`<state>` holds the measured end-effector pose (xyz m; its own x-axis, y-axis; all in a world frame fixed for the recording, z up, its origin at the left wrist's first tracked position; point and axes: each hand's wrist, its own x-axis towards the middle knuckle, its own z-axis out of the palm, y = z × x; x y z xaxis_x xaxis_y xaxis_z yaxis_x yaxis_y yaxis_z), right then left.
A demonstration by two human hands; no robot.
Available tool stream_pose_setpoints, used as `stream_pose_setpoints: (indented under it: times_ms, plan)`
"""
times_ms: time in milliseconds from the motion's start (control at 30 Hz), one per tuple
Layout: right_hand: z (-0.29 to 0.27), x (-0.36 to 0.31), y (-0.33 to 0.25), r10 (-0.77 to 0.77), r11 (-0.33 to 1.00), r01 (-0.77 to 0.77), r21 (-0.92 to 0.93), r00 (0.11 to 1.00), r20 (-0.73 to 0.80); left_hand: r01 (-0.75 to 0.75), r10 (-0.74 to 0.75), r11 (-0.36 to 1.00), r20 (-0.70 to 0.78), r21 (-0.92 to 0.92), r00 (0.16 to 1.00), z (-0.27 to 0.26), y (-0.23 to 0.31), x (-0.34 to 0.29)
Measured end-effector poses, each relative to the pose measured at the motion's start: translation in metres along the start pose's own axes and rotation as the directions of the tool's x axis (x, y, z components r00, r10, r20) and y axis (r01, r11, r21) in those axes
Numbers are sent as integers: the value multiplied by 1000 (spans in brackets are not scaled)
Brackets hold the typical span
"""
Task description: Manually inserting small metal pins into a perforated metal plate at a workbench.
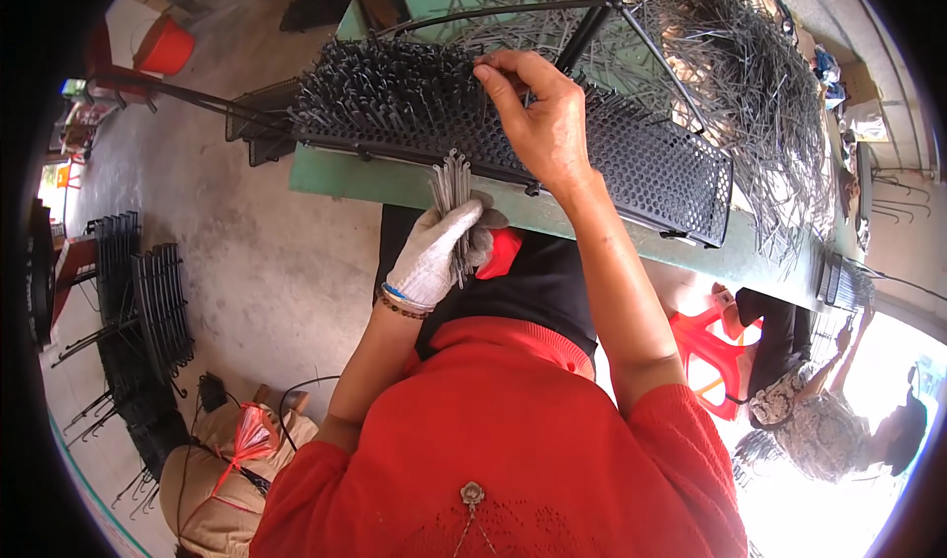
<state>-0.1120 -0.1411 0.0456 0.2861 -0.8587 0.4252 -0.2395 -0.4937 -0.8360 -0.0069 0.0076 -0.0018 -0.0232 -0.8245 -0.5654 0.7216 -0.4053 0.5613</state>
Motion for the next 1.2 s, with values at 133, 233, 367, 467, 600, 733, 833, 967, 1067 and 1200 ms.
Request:
stream_pose_setpoints:
  times_ms: [133,233,367,467,600,733,833,967,1067,1200]
  plan:
    - [2,2,1,-5,1000,6,23,999,-40,36,-37,999,81,16,996,-9,-2,3]
    - [5,3,1,-34,999,34,2,999,-4,28,-28,1000,69,-4,997,-7,-3,4]
    - [8,1,7,14,999,-13,49,1000,-27,36,-35,999,55,-8,998,-3,0,2]
    - [10,-1,9,7,998,-4,64,999,-40,38,-38,999,58,-10,998,-4,-1,4]
    - [18,-9,12,39,998,-39,57,999,-12,23,-23,1000,47,-2,999,-6,-3,6]
    - [22,-14,16,-52,998,50,-35,997,-60,18,-19,1000,53,4,998,-5,-3,8]
    - [22,-14,17,-164,974,155,-167,986,-39,18,-18,1000,50,4,999,-5,-3,7]
    - [19,-16,8,-126,969,103,-224,988,-90,18,-19,1000,39,23,999,-4,-1,6]
    - [18,-17,12,-200,931,165,-325,977,-79,24,-25,999,24,40,999,-4,-1,6]
    - [18,-16,14,-284,907,240,-346,956,-81,30,-31,999,29,38,999,-4,-2,6]
